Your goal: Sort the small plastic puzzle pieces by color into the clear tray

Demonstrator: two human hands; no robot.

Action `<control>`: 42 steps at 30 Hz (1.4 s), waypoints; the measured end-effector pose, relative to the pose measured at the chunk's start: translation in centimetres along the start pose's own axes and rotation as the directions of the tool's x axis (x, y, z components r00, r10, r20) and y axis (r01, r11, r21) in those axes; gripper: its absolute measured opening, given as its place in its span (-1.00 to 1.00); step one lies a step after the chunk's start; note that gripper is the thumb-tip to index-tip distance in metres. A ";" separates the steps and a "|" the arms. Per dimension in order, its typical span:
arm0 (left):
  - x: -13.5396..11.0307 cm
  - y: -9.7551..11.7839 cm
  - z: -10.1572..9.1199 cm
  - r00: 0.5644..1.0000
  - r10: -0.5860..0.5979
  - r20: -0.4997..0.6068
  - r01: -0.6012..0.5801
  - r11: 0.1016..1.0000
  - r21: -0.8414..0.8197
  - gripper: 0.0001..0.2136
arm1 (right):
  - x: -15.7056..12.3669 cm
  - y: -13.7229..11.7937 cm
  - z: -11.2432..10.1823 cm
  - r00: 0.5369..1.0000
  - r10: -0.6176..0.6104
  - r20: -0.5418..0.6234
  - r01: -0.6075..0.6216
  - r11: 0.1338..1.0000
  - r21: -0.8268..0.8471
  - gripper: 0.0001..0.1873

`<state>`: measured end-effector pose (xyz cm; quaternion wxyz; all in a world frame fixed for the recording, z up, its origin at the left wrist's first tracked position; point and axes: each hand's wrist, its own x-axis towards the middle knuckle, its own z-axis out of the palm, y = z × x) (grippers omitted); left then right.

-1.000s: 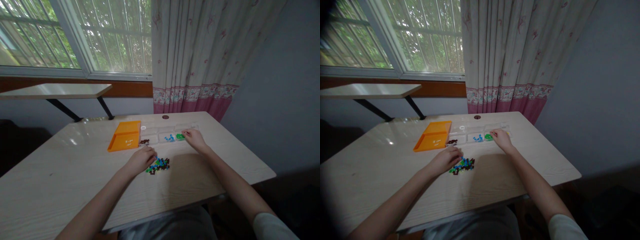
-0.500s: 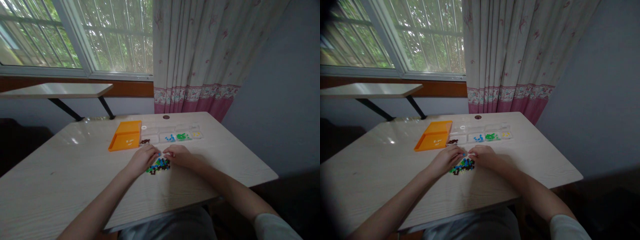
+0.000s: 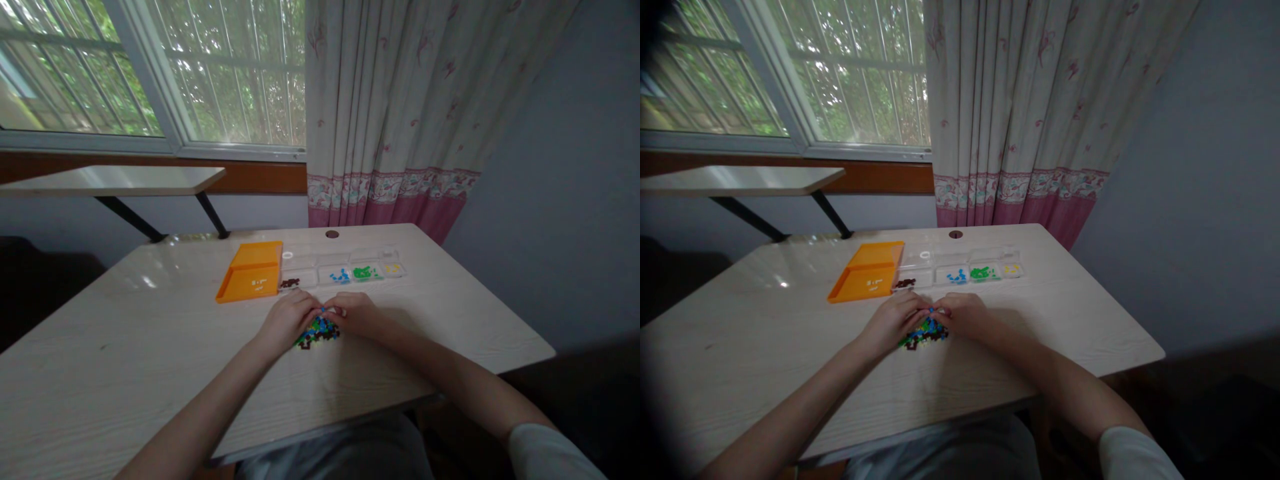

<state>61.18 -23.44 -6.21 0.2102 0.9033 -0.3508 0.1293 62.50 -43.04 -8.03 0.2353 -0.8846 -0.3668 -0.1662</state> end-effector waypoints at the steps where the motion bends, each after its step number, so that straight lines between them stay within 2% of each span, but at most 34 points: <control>1: 0.0 0.0 0.0 1.000 -0.001 0.003 0.001 1.000 0.001 -0.82 | 0.0 0.0 0.0 1.000 -0.007 -0.002 0.007 1.000 0.002 -0.83; 8: 0.0 0.1 -0.3 1.000 -0.007 0.016 0.008 0.999 -0.038 -0.80 | -0.1 0.5 0.0 0.998 -0.050 -0.040 0.050 0.999 0.010 -0.83; 12: -0.2 -0.2 -0.5 0.995 -0.006 0.103 0.005 1.000 0.003 -0.80 | 0.2 1.4 -1.2 0.989 -0.076 -0.126 0.076 0.997 -0.006 -0.80; 16: -0.3 -0.6 -0.5 0.974 0.045 0.221 -0.052 0.998 0.028 -0.79 | 0.5 2.2 -3.3 0.956 -0.080 -0.282 0.071 0.997 -0.039 -0.80; 20: -0.3 -0.8 -0.4 0.970 0.054 0.237 -0.068 0.996 0.053 -0.78 | 0.6 2.5 -4.7 0.908 -0.115 -0.402 0.109 0.993 -0.039 -0.83; 23: -0.3 -1.0 -0.4 0.971 0.046 0.234 -0.070 0.993 0.094 -0.78 | 0.6 2.4 -5.0 0.887 -0.123 -0.444 0.125 0.992 -0.026 -0.84; 27: -0.2 -0.9 -0.6 0.974 0.043 0.224 -0.065 0.994 0.088 -0.78 | 0.5 2.4 -4.7 0.876 -0.129 -0.464 0.136 0.991 -0.019 -0.85; 33: -0.2 -0.5 -1.0 0.963 0.092 0.253 -0.097 0.995 0.008 -0.76 | 0.4 2.6 -4.6 0.910 -0.066 -0.409 0.070 0.998 -0.006 -0.81; 42: -0.3 -1.1 -0.2 0.971 0.047 0.233 -0.059 0.997 0.046 -0.78 | 0.4 2.6 -4.7 0.917 -0.065 -0.394 0.067 0.998 -0.009 -0.79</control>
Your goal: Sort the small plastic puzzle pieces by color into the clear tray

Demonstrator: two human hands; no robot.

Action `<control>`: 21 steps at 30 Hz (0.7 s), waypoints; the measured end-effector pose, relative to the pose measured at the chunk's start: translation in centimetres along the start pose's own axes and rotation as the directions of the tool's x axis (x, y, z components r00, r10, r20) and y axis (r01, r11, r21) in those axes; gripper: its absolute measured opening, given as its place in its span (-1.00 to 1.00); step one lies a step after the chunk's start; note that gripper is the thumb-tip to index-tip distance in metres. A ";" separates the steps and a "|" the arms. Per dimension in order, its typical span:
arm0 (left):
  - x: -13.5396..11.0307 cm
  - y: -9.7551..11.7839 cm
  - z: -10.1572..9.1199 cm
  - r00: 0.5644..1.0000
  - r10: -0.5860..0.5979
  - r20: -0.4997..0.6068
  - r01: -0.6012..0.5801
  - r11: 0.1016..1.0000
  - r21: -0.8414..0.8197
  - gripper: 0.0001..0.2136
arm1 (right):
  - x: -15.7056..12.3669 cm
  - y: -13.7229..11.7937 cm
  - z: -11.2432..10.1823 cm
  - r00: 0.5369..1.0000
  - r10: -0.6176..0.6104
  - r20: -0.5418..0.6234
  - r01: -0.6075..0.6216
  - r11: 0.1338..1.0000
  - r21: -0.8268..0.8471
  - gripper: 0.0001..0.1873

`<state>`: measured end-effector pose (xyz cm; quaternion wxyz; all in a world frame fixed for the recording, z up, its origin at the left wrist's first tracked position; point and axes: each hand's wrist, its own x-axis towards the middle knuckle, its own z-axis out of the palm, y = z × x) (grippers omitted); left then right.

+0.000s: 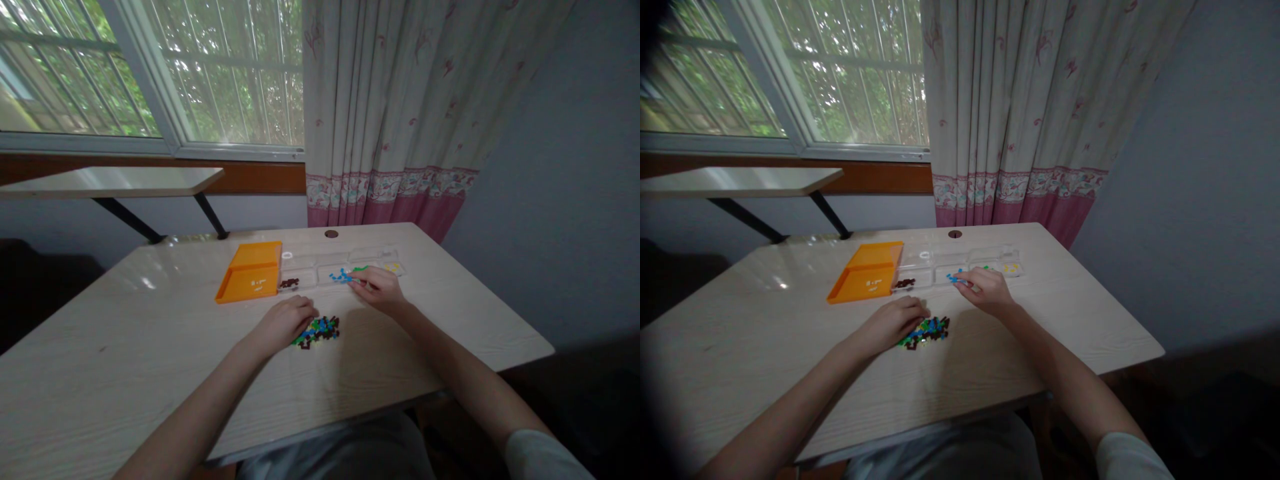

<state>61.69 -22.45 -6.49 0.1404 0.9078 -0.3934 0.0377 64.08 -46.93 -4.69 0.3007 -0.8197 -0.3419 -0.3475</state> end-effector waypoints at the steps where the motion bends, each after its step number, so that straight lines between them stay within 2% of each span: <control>1: 0.0 0.0 0.0 1.000 -0.002 0.000 0.002 1.000 0.002 -0.78 | 0.0 0.0 0.0 1.000 -0.004 -0.003 0.004 1.000 -0.001 -0.79; 14: 0.0 0.0 0.0 1.000 0.016 -0.019 -0.017 1.000 -0.024 -0.80 | 0.0 0.0 0.0 1.000 0.021 0.022 -0.022 1.000 0.010 -0.78; 18: 0.1 0.1 -0.1 0.999 0.021 -0.035 -0.022 0.999 -0.033 -0.81 | -0.2 0.9 0.7 0.990 0.112 0.085 -0.110 0.994 -0.030 -0.78; 21: 0.1 0.1 0.0 0.999 0.021 -0.038 -0.022 1.000 -0.022 -0.81 | -0.5 1.9 1.7 0.967 0.213 0.142 -0.201 0.975 -0.095 -0.79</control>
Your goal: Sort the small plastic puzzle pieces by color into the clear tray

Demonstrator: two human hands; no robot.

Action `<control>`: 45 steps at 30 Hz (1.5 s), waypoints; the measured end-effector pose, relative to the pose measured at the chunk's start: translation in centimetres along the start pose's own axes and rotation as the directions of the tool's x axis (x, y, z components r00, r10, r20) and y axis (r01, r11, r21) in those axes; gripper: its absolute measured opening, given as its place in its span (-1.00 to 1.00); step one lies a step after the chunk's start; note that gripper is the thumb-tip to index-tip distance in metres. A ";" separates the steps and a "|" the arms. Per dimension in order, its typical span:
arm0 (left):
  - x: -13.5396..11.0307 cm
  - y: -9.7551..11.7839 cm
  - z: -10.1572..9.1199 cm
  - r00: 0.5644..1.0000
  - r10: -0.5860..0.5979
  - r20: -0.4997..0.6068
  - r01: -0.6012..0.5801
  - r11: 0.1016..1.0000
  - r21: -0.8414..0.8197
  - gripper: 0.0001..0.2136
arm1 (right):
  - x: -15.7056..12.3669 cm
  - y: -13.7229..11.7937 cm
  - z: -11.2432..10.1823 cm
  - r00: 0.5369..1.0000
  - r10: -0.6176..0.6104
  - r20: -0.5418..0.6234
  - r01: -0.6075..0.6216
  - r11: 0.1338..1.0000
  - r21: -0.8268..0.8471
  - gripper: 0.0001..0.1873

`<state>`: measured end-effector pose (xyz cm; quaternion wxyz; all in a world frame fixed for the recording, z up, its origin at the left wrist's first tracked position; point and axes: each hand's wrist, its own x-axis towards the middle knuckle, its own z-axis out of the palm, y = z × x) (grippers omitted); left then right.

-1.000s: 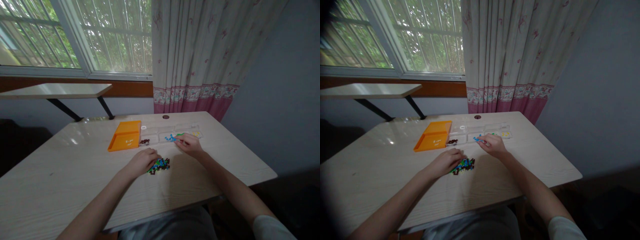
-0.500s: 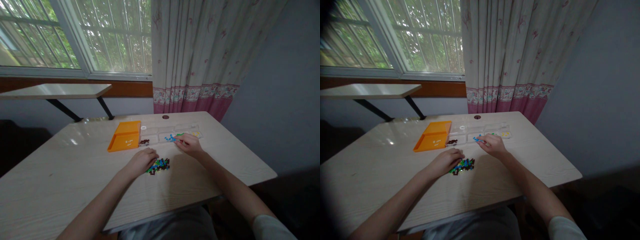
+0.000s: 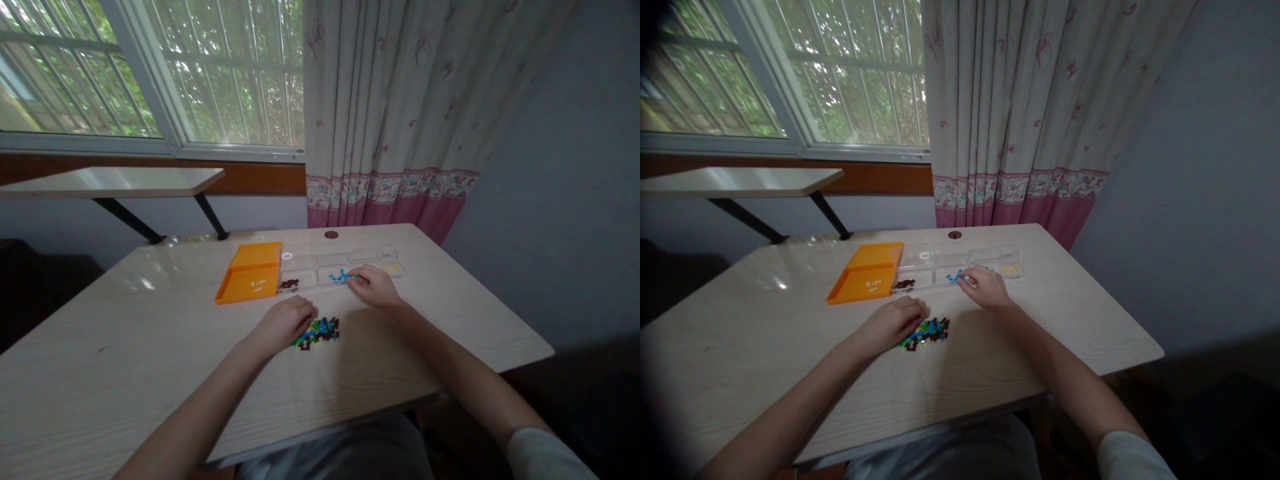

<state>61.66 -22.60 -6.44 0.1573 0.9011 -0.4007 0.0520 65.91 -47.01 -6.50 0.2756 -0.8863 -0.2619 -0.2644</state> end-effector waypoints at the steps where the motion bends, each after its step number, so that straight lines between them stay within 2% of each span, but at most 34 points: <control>1: 0.0 0.0 0.0 1.000 -0.003 0.000 0.003 1.000 0.007 -0.82 | 0.1 0.3 0.3 0.999 0.027 0.019 -0.027 1.000 -0.017 -0.79; 9: 0.1 0.2 -0.2 0.999 -0.029 -0.021 0.028 1.000 -0.012 -0.86 | 0.9 1.2 1.5 0.989 0.139 0.049 -0.134 0.986 -0.099 -0.70; 11: 0.1 0.3 -0.2 0.996 -0.072 -0.055 0.066 0.993 -0.099 -0.87 | 0.9 1.2 1.6 0.988 0.143 0.058 -0.137 0.986 -0.099 -0.70; 13: 0.3 0.4 0.0 0.982 -0.169 -0.089 0.141 0.955 -0.260 -0.89 | 0.6 0.8 1.6 0.988 0.121 0.092 -0.113 0.990 -0.087 -0.73; 14: 0.4 0.5 0.2 0.968 -0.232 -0.099 0.182 0.913 -0.366 -0.90 | 0.4 0.5 1.7 0.988 0.094 0.121 -0.085 0.994 -0.072 -0.75; 16: 0.7 0.6 0.5 0.930 -0.355 -0.094 0.235 0.773 -0.589 -0.95 | -0.1 -0.3 1.8 0.983 0.010 0.184 -0.005 1.000 -0.026 -0.78; 18: 1.0 0.7 0.8 0.895 -0.441 -0.073 0.232 0.597 -0.768 -0.91 | -0.7 -1.4 2.0 0.971 -0.092 0.222 0.088 0.996 0.029 -0.77; 21: 1.4 0.9 0.9 0.868 -0.495 -0.036 0.181 0.382 -0.906 -0.81 | -1.5 -2.9 2.3 0.956 -0.202 0.211 0.189 0.979 0.078 -0.74; 24: 1.5 1.0 1.0 0.865 -0.502 -0.007 0.146 0.265 -0.953 -0.78 | -1.9 -4.0 2.6 0.956 -0.226 0.189 0.214 0.973 0.080 -0.77; 29: 1.5 1.0 1.6 0.858 -0.510 0.056 0.168 0.175 -0.970 -0.76 | -1.9 -4.3 2.7 0.961 -0.209 0.183 0.200 0.978 0.065 -0.77; 33: 1.5 0.7 2.1 0.861 -0.507 0.044 0.184 0.230 -0.956 -0.76 | -2.0 -4.3 2.6 0.958 -0.218 0.187 0.210 0.976 0.065 -0.78; 37: 1.4 0.6 2.1 0.886 -0.464 -0.025 0.172 0.377 -0.910 -0.78 | -2.0 -4.1 2.7 0.959 -0.230 0.165 0.222 0.973 0.063 -0.80; 39: 1.2 0.6 1.7 0.893 -0.446 -0.059 0.199 0.509 -0.838 -0.82 | -1.9 -3.7 2.7 0.962 -0.241 0.127 0.233 0.970 0.074 -0.81; 41: 1.0 0.8 1.0 0.911 -0.398 -0.107 0.221 0.692 -0.687 -0.87 | -1.6 -3.3 2.4 0.967 -0.246 0.072 0.240 0.967 0.087 -0.81; 43: 0.7 0.9 0.4 0.950 -0.281 -0.138 0.180 0.852 -0.491 -0.88 | -1.2 -2.9 1.9 0.974 -0.227 -0.009 0.227 0.970 0.083 -0.81; 45: 0.5 1.0 0.0 0.984 -0.140 -0.110 0.095 0.935 -0.341 -0.83 | -0.8 -2.5 1.1 0.977 -0.196 -0.085 0.202 0.977 0.066 -0.80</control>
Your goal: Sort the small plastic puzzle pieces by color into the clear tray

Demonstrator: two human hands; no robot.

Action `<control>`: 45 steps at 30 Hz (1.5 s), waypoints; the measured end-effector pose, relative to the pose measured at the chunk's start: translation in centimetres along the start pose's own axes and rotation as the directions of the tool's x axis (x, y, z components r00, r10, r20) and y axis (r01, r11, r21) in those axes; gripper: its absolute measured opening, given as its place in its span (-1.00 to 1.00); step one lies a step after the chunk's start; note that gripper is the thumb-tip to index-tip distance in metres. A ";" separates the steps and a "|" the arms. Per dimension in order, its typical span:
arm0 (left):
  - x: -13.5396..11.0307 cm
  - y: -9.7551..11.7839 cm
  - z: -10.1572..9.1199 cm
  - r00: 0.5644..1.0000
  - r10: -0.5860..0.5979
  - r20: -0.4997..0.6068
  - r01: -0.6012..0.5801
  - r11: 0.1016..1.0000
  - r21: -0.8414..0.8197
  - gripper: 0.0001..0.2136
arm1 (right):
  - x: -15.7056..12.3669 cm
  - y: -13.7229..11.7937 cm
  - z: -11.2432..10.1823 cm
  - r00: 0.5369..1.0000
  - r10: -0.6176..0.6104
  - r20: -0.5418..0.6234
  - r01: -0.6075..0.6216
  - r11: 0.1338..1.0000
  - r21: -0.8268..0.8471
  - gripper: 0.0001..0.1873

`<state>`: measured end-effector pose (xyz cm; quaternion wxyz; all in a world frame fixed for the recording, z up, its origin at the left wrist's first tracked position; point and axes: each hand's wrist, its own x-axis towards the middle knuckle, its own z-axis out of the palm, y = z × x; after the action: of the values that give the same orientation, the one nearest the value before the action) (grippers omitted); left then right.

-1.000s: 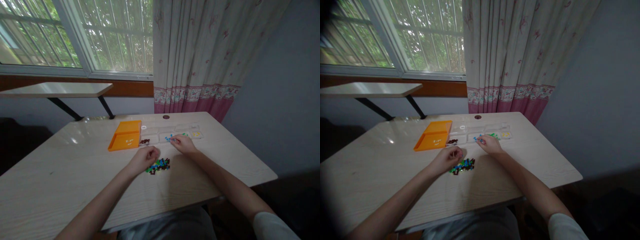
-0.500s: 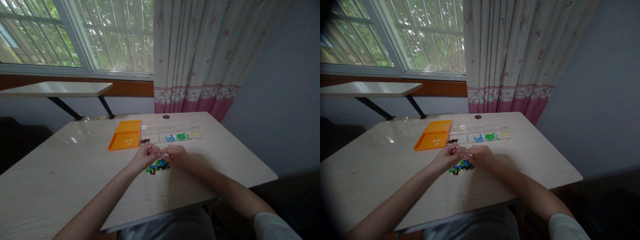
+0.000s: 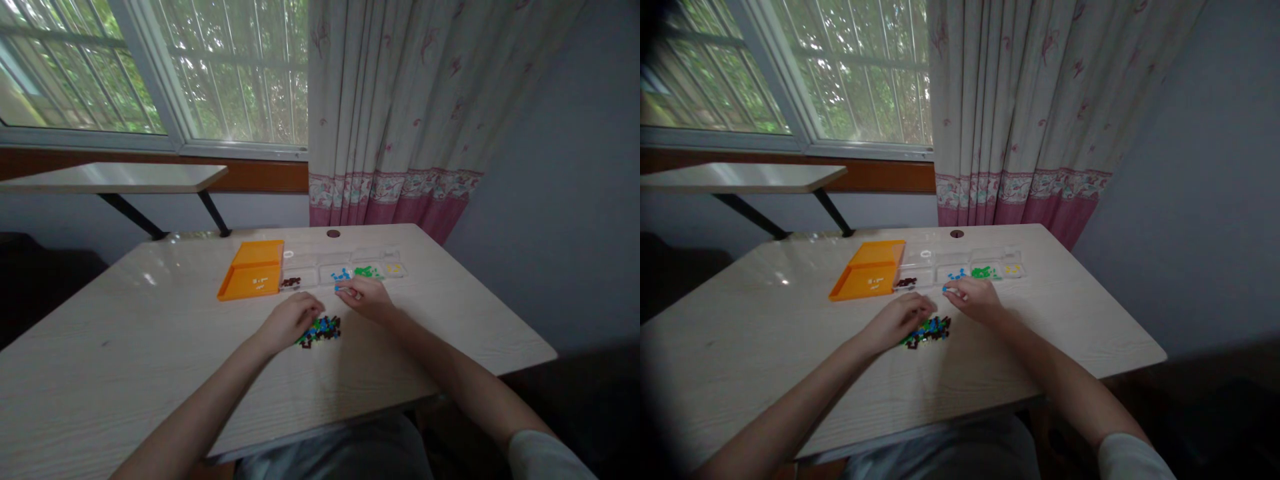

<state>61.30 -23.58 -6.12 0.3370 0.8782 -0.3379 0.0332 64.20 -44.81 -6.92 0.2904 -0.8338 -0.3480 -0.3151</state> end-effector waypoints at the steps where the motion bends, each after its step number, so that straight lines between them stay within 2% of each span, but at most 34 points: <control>1: -0.1 0.0 -0.1 0.998 0.041 0.048 -0.044 0.998 0.046 -0.80 | 0.2 0.2 -0.4 0.999 0.012 -0.030 -0.012 1.000 -0.010 -0.80; 5: -0.2 -0.2 0.0 0.985 0.084 0.153 -0.112 0.976 0.186 -0.74 | 0.5 0.8 -1.8 0.996 0.042 -0.082 -0.044 0.999 -0.022 -0.79; 11: -0.4 -0.8 0.1 0.985 0.078 0.154 -0.122 0.945 0.303 -0.76 | 0.6 0.7 -2.1 0.995 0.028 -0.096 -0.029 0.999 -0.015 -0.80; 21: -0.3 -0.7 -0.2 0.980 0.102 0.169 -0.148 0.948 0.282 -0.71 | 0.7 0.5 -2.1 0.992 -0.023 -0.125 0.022 1.000 -0.005 -0.84; 34: -0.3 -0.9 -0.4 0.989 0.066 0.131 -0.111 0.920 0.375 -0.77 | 0.7 0.4 -2.2 0.989 -0.043 -0.145 0.043 0.999 -0.006 -0.85; 45: -0.3 -0.7 -0.7 0.990 0.057 0.126 -0.102 0.916 0.387 -0.79 | 0.6 0.3 -2.3 0.993 -0.004 -0.118 0.004 1.000 0.001 -0.82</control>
<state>61.63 -22.59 -6.10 0.1331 0.9138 -0.3783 0.0648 64.08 -46.39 -5.09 0.3104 -0.8129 -0.3321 -0.3640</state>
